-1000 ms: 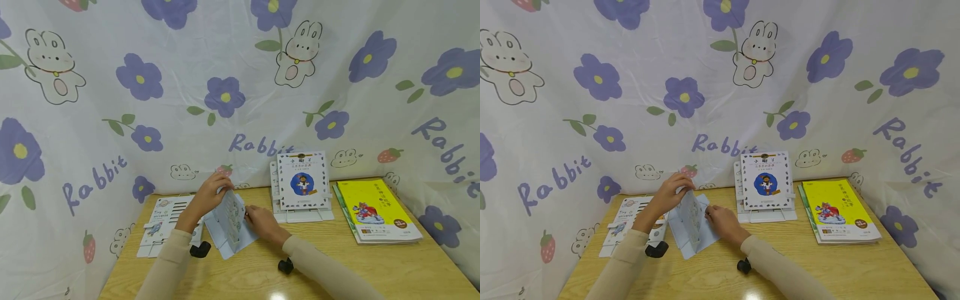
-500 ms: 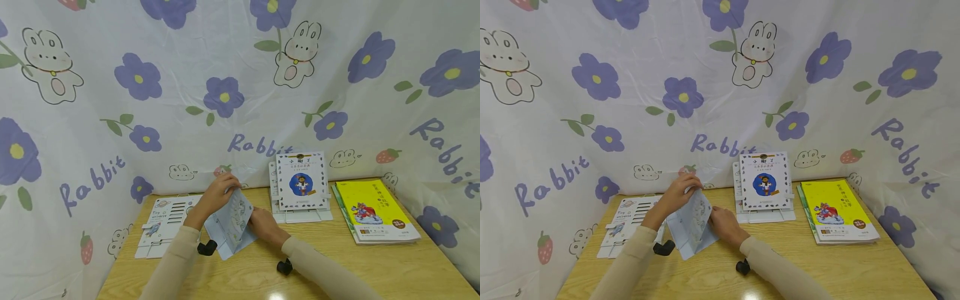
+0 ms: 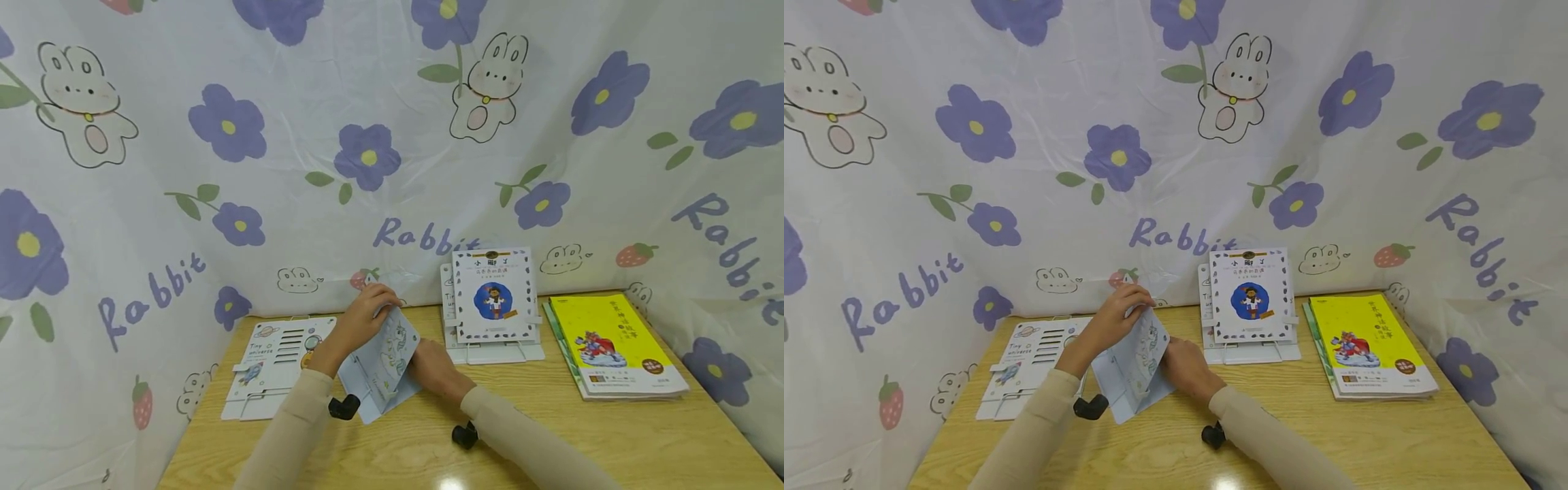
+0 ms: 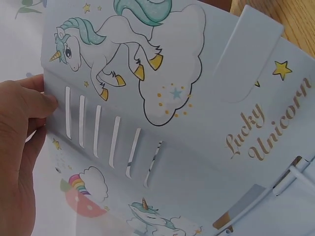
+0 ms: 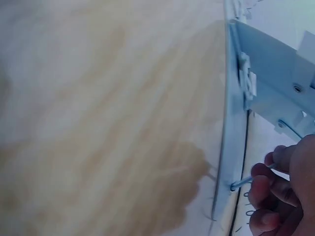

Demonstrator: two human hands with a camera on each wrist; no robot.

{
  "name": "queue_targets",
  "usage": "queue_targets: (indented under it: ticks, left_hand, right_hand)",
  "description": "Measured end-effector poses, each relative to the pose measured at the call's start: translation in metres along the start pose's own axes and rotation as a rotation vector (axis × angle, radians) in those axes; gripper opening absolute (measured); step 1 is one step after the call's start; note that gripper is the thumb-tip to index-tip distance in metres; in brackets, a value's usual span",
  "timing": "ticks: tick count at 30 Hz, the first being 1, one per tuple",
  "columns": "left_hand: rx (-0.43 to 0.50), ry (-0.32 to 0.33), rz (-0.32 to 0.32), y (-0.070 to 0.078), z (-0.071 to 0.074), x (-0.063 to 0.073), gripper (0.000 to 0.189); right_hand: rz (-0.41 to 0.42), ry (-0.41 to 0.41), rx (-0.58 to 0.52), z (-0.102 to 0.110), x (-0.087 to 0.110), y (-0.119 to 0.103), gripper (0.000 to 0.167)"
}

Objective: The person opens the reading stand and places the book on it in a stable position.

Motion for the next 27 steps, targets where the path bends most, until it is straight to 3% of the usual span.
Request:
queue_targets:
  ticks: [12,22,27]
  left_hand:
    - [0.021,-0.011,0.025,-0.0014,-0.0035,-0.0023,0.02]
    - [0.025,0.022,0.008,-0.0037,-0.0034,-0.0012,0.023]
    - [0.073,0.032,0.006,-0.0062,0.0026,-0.0007,0.022]
  right_hand:
    - [-0.004,0.009,0.009,0.0014,-0.0001,0.0055,0.006]
    - [-0.04,-0.07,-0.005,-0.0022,0.0016,0.0081,0.007]
    - [-0.079,-0.114,-0.047,-0.0021,0.0058,0.0089,0.009]
Point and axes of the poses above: each hand's wrist, its own x-axis away from the middle knuckle, its own z-axis out of the back of the hand, y = z × x, the point moved 8 cm from there along -x, towards the middle knuckle, and after that the axes turned 12 degrees about -y, right-handed, at the moved point
